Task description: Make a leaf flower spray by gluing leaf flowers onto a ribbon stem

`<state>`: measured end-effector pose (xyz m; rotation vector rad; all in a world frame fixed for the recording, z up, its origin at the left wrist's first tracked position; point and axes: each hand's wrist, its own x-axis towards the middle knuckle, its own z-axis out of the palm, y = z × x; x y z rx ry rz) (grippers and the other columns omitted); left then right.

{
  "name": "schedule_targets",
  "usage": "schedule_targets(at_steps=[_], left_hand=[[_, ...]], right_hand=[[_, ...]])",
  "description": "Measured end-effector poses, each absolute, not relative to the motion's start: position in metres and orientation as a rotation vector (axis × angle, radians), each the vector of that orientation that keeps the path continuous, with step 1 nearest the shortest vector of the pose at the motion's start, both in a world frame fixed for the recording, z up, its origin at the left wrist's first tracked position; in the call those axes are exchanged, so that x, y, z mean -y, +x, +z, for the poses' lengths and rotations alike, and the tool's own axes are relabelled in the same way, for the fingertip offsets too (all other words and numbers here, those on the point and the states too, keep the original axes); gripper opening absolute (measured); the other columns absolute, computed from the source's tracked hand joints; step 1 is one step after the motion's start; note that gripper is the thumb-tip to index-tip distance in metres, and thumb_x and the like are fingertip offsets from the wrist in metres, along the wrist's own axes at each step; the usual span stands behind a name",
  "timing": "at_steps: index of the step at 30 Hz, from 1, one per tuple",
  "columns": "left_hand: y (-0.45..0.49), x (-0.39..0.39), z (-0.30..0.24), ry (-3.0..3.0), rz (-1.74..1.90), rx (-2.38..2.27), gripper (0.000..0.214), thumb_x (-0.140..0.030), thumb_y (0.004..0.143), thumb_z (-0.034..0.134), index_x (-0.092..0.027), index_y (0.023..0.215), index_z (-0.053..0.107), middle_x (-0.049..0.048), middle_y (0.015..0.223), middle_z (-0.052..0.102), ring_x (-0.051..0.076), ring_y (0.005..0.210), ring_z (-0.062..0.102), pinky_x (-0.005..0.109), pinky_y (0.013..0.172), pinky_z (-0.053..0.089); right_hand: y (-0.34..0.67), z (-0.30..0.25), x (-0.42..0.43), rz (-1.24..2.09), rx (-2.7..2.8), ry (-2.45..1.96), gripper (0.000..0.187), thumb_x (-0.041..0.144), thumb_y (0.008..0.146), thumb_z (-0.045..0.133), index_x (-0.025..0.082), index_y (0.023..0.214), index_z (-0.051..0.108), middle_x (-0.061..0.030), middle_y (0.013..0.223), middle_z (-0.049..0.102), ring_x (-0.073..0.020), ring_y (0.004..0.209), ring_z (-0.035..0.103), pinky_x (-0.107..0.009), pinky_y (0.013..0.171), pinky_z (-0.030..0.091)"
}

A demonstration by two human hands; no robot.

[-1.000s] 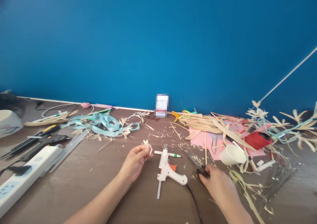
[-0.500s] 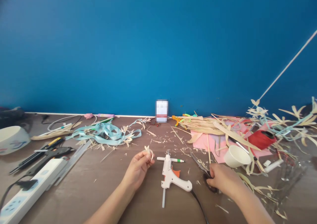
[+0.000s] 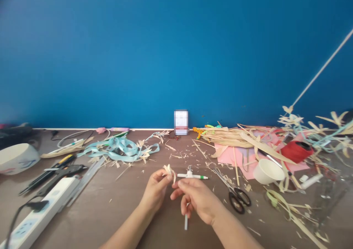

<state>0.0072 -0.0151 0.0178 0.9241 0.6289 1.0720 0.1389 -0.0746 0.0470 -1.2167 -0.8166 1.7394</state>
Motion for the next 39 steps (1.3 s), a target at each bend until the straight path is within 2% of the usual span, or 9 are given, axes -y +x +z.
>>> schedule_targets(at_steps=[8, 13, 16, 20, 25, 31, 35, 39], left_hand=[[0.006, 0.015, 0.019, 0.898, 1.061, -0.549, 0.011, -0.023, 0.065, 0.068, -0.014, 0.063, 0.063, 0.0014, 0.062, 0.059, 0.011, 0.057, 0.049, 0.026, 0.064, 0.039], [0.007, 0.016, 0.019, 0.888, 1.049, -0.517, 0.012, -0.024, 0.065, 0.069, -0.014, 0.064, 0.064, 0.0013, 0.056, 0.058, 0.012, 0.057, 0.052, 0.028, 0.066, 0.040], [0.008, 0.016, 0.018, 0.865, 1.052, -0.521, 0.014, -0.025, 0.063, 0.070, -0.013, 0.064, 0.065, 0.0027, 0.060, 0.062, 0.013, 0.059, 0.054, 0.029, 0.069, 0.041], [0.010, 0.014, 0.015, 0.782, 1.087, -0.526, 0.013, -0.023, 0.059, 0.073, -0.013, 0.060, 0.065, 0.0036, 0.067, 0.064, 0.013, 0.067, 0.056, 0.026, 0.073, 0.039], [0.011, 0.011, 0.012, 0.636, 1.039, -0.600, 0.013, -0.021, 0.057, 0.074, -0.012, 0.059, 0.065, -0.0002, 0.056, 0.058, 0.008, 0.052, 0.048, 0.022, 0.059, 0.038], [0.011, 0.010, 0.013, 0.666, 1.014, -0.661, 0.016, -0.024, 0.055, 0.075, -0.012, 0.059, 0.065, -0.0007, 0.055, 0.057, 0.007, 0.050, 0.046, 0.021, 0.056, 0.037], [0.007, 0.003, 0.009, 0.859, 1.030, -0.830, 0.016, -0.026, 0.058, 0.072, -0.013, 0.059, 0.064, -0.0029, 0.051, 0.054, 0.005, 0.046, 0.041, 0.020, 0.051, 0.033], [-0.006, -0.014, 0.008, 1.221, 1.040, -1.093, 0.017, -0.029, 0.065, 0.064, -0.013, 0.069, 0.065, -0.0004, 0.059, 0.061, 0.010, 0.053, 0.049, 0.020, 0.055, 0.037]], right_hand=[[0.124, 0.040, 0.065, 1.944, 0.411, -0.951, 0.020, 0.033, 0.078, 0.055, 0.013, 0.078, 0.059, 0.0008, 0.061, 0.061, -0.0020, 0.029, 0.042, -0.013, 0.026, 0.032], [0.123, 0.038, 0.066, 1.883, 0.371, -0.944, 0.017, 0.031, 0.071, 0.064, 0.015, 0.074, 0.058, 0.0038, 0.059, 0.059, -0.0002, 0.029, 0.039, -0.012, 0.027, 0.029], [0.124, 0.035, 0.067, 1.846, 0.389, -0.967, 0.020, 0.030, 0.066, 0.069, 0.016, 0.075, 0.057, 0.0055, 0.058, 0.057, 0.0005, 0.029, 0.038, -0.012, 0.029, 0.028], [0.124, 0.036, 0.064, 1.629, 0.574, -1.086, 0.025, 0.034, 0.064, 0.070, 0.017, 0.069, 0.053, 0.0061, 0.057, 0.056, -0.0005, 0.030, 0.038, -0.013, 0.031, 0.027], [0.121, 0.034, 0.053, 1.196, 0.822, -1.370, 0.027, 0.040, 0.066, 0.066, 0.019, 0.070, 0.051, 0.0096, 0.034, 0.043, -0.0051, 0.028, 0.035, -0.015, 0.031, 0.026], [0.119, 0.022, 0.047, 1.017, 1.001, -1.474, 0.025, 0.042, 0.071, 0.059, 0.018, 0.072, 0.052, 0.0088, 0.034, 0.041, -0.0072, 0.029, 0.036, -0.017, 0.030, 0.026], [0.138, 0.021, 0.044, 0.841, 1.178, -1.609, 0.021, 0.039, 0.074, 0.052, 0.018, 0.077, 0.055, 0.0056, 0.043, 0.050, -0.0099, 0.033, 0.044, -0.020, 0.035, 0.035], [0.180, 0.020, 0.032, 0.522, 1.348, -1.825, 0.019, 0.032, 0.074, 0.048, 0.019, 0.079, 0.061, -0.0028, 0.068, 0.065, -0.0164, 0.056, 0.058, -0.027, 0.055, 0.044]])
